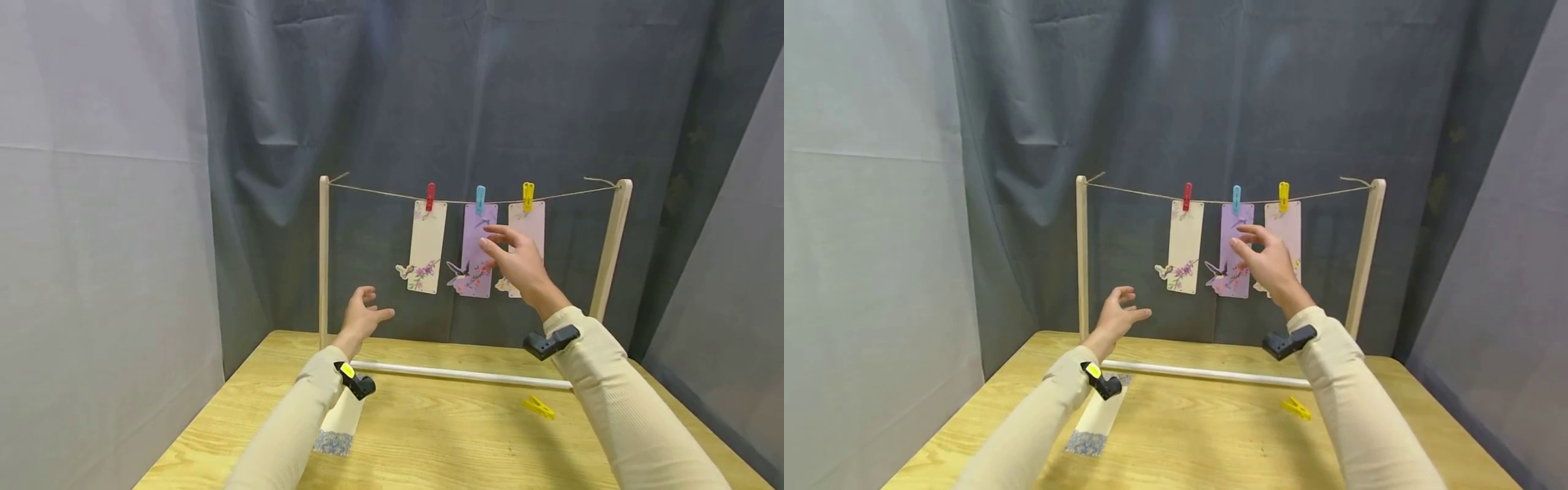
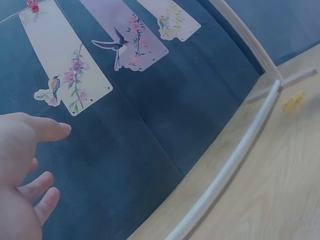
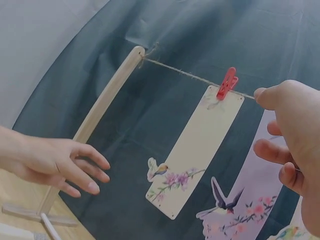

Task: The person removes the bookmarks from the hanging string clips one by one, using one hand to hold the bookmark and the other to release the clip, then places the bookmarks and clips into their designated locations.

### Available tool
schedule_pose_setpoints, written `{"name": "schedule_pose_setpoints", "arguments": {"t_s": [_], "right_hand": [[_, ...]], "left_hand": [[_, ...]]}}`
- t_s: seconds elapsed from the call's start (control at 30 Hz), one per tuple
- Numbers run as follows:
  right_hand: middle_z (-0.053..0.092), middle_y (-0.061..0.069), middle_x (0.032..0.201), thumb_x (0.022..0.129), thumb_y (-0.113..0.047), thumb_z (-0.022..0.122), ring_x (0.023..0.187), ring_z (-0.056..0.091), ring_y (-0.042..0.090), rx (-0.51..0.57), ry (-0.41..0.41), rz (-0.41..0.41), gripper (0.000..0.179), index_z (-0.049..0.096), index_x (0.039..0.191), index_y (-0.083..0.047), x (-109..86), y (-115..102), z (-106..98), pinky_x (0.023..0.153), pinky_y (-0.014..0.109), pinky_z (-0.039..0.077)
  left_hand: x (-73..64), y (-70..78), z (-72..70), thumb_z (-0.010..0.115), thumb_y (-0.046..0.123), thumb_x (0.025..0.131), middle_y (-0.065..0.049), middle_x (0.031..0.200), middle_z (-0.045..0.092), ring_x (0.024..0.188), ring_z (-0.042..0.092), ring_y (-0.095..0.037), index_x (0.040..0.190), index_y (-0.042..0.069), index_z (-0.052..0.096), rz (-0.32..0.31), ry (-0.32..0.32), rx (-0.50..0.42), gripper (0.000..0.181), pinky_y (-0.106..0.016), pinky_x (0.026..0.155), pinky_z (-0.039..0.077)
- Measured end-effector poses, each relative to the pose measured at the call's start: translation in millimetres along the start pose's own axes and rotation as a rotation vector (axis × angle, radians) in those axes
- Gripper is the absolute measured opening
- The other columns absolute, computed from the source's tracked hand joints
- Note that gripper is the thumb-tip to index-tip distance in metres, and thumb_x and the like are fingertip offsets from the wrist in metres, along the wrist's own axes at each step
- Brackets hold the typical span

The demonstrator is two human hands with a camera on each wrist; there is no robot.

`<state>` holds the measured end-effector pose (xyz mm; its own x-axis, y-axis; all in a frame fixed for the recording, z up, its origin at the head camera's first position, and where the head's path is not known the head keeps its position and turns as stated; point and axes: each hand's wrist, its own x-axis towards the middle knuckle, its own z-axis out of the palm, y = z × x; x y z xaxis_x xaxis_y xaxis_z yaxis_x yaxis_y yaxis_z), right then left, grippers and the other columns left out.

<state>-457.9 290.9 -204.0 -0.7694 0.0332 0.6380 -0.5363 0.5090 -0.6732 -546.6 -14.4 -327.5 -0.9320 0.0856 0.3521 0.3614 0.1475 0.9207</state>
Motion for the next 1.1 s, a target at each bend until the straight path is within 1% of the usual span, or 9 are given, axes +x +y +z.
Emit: {"name": "schedule_pose_setpoints", "arguments": {"t_s": [0.1,0.17,0.3,0.37,0.57,0.7,0.83,0.97,1.1], "right_hand": [[0.058,0.02,0.134,0.104,-0.036,0.063,0.083,0.068,0.031,0.023,0.01,-0.006,0.054,0.055,0.147,-0.004,5.1,-2.2,0.6,0.064,0.026,0.048],[0.058,0.02,0.135,0.104,-0.036,0.063,0.08,0.068,0.025,0.035,0.007,-0.001,0.054,0.054,0.147,-0.004,8.5,-3.7,1.9,0.065,0.026,0.049],[0.055,0.019,0.139,0.105,-0.038,0.062,0.078,0.068,0.016,0.045,-0.013,0.016,0.057,0.051,0.15,-0.006,12.3,-5.4,2.3,0.075,0.034,0.052],[0.054,0.02,0.14,0.105,-0.038,0.061,0.078,0.068,0.014,0.047,-0.02,0.016,0.057,0.05,0.151,-0.006,13.7,-6.8,1.8,0.077,0.037,0.052],[0.054,0.021,0.14,0.105,-0.036,0.061,0.079,0.069,0.013,0.051,-0.032,0.011,0.057,0.048,0.152,-0.005,20.7,-9.0,0.7,0.074,0.036,0.052],[0.051,0.019,0.145,0.106,-0.037,0.06,0.082,0.069,0.012,0.081,-0.03,0.032,0.058,0.045,0.154,-0.008,26.9,-8.5,1.0,0.076,0.037,0.05],[0.05,0.018,0.146,0.106,-0.037,0.06,0.082,0.069,0.01,0.096,-0.016,0.022,0.058,0.045,0.155,-0.011,33.5,-13.2,2.3,0.074,0.038,0.049],[0.05,0.015,0.147,0.106,-0.036,0.059,0.086,0.071,0.013,0.088,-0.032,-0.002,0.055,0.046,0.155,-0.014,39.4,-22.0,7.7,0.075,0.038,0.048],[0.048,0.011,0.151,0.107,-0.032,0.058,0.095,0.073,0.021,0.082,-0.046,-0.02,0.053,0.044,0.156,-0.015,46.3,-28.5,13.8,0.077,0.038,0.048]], "left_hand": [[2.7,2.5,6.7,0.084,0.006,0.086,-0.02,0.149,0.049,0.134,0.05,-0.044,0.15,0.007,0.043,-0.012,0.016,-0.05,0.076,-0.053,0.106,0.046],[5.3,3.4,11.3,0.084,0.006,0.086,-0.02,0.151,0.048,0.135,0.048,-0.044,0.152,0.007,0.04,-0.017,0.027,-0.072,0.08,-0.053,0.107,0.045],[10.0,2.5,23.9,0.085,0.005,0.084,-0.019,0.157,0.041,0.14,0.043,-0.043,0.156,0.009,0.034,-0.037,0.034,-0.088,0.088,-0.053,0.11,0.042],[12.0,1.4,30.0,0.086,0.005,0.083,-0.019,0.159,0.037,0.142,0.04,-0.044,0.157,0.009,0.032,-0.039,0.033,-0.092,0.092,-0.054,0.111,0.041],[17.8,0.5,40.5,0.085,0.005,0.083,-0.019,0.16,0.036,0.144,0.036,-0.045,0.158,0.008,0.03,-0.039,0.036,-0.158,0.093,-0.055,0.113,0.037],[21.3,1.7,46.4,0.084,0.005,0.086,-0.019,0.16,0.037,0.146,0.034,-0.044,0.159,0.007,0.029,-0.02,0.013,-0.188,0.092,-0.054,0.115,0.035],[23.8,2.3,56.1,0.082,0.004,0.087,-0.02,0.161,0.036,0.147,0.032,-0.044,0.16,0.008,0.027,0.002,-0.008,-0.218,0.092,-0.054,0.116,0.033],[23.8,-3.2,65.1,0.08,0.001,0.088,-0.021,0.16,0.036,0.146,0.032,-0.045,0.161,0.009,0.024,-0.017,0.005,-0.242,0.092,-0.055,0.115,0.034],[26.0,-8.5,71.0,0.078,0.003,0.091,-0.021,0.161,0.036,0.146,0.033,-0.044,0.163,0.01,0.02,-0.022,0.012,-0.275,0.094,-0.055,0.115,0.034]]}}
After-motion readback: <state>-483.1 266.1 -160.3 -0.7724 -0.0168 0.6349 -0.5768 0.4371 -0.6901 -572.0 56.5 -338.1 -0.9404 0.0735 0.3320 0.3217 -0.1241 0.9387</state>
